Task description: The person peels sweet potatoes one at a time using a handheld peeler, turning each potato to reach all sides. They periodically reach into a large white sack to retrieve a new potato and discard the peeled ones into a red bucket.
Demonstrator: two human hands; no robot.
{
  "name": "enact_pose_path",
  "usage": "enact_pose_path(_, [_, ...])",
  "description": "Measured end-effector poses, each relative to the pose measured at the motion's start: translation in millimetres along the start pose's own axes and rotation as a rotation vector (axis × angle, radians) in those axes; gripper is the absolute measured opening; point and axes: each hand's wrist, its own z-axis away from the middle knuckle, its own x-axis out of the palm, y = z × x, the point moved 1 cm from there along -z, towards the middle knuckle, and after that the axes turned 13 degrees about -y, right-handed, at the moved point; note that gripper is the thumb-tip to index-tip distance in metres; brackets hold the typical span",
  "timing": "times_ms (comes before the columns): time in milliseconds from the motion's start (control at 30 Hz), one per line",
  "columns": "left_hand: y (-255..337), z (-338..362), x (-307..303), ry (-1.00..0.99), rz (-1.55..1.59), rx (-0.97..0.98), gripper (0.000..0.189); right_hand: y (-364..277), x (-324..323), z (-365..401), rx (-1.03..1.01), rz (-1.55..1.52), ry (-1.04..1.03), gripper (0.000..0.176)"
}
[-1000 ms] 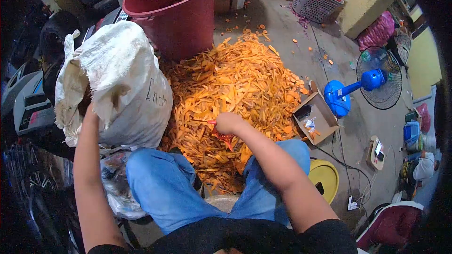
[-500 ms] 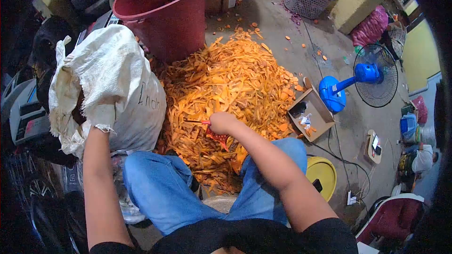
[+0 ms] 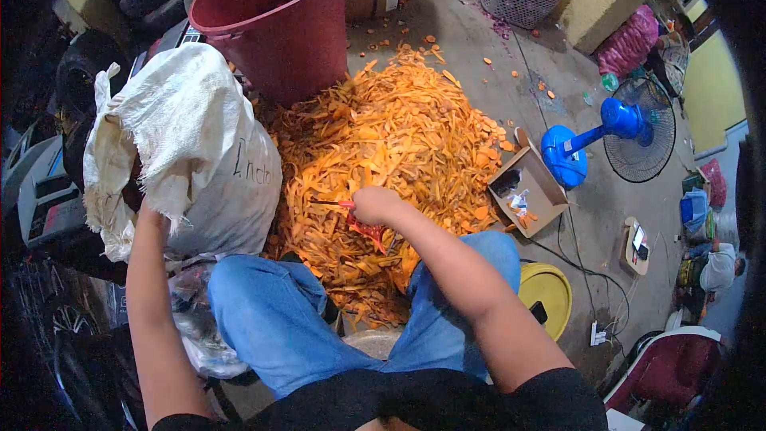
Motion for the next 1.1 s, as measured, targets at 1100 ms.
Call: enact_pose_path(1100, [244, 90, 209, -0.893, 1.786, 0.070, 0.050, 31, -50, 11, -0.385, -1.104, 0.866, 0.024])
